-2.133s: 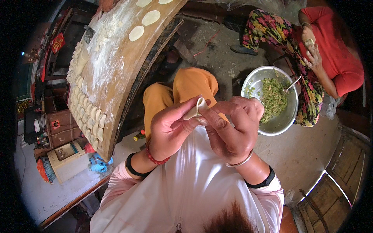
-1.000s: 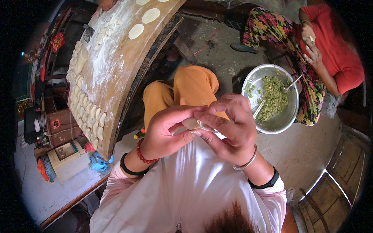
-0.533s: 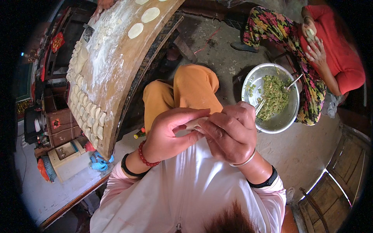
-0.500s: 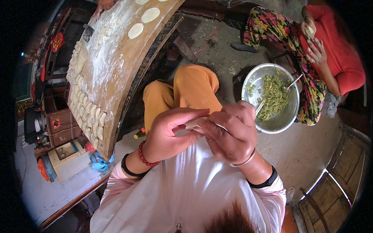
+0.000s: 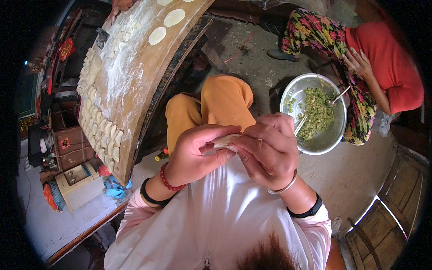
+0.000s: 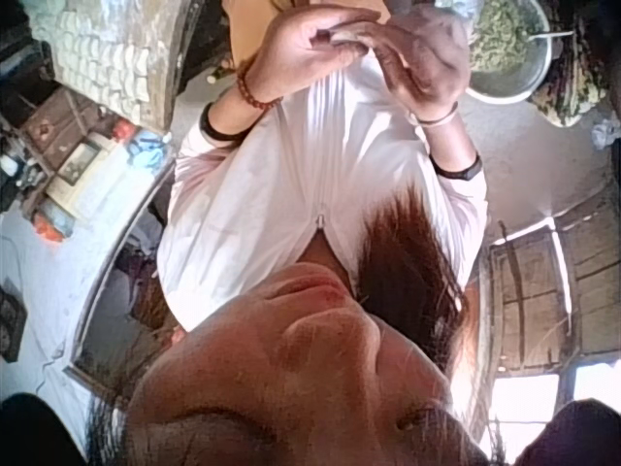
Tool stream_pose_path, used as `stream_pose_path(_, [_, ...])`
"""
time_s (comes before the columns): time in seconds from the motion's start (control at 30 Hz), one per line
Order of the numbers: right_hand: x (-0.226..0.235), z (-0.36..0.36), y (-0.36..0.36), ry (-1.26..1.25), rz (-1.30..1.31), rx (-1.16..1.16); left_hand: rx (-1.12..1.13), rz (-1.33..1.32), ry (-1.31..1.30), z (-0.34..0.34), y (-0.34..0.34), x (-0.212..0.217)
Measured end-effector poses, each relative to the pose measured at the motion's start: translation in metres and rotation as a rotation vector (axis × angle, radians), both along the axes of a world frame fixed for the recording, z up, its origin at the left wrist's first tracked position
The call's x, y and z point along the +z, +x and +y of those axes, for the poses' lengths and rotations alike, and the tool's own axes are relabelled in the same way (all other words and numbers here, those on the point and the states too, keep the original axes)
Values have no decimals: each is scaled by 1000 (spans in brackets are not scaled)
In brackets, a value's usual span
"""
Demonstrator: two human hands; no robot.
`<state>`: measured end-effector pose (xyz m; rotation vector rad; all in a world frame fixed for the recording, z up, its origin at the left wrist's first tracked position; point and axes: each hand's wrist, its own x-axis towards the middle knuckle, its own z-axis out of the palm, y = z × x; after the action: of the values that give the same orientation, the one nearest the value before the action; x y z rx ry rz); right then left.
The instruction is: The person fills round dough wrappers with a green vegetable mixture using chopsticks, then folds and pleats the edges to seal the dumplings. The finished dumplings are placed in rows on a floured wooden board.
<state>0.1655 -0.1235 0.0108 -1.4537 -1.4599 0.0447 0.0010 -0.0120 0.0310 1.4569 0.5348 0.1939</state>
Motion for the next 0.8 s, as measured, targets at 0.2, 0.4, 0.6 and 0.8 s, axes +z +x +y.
stream_pose_path(0.2, [-1, -2, 0, -13, 47, 24, 10, 0, -53, -1, 0, -3])
stream_pose_path(0.4, [3, -10, 5, 7, 346, -82, 8, -61, -119, 2, -3, -8])
stream_pose_path(0.6, [4, -12, 20, -83, 194, -211, 23, -227, -228, 7, -4, -3])
stream_pose_path(0.8, [8, -14, 14, -5, 195, -14, -8, -175, -466, 9, -4, 3])
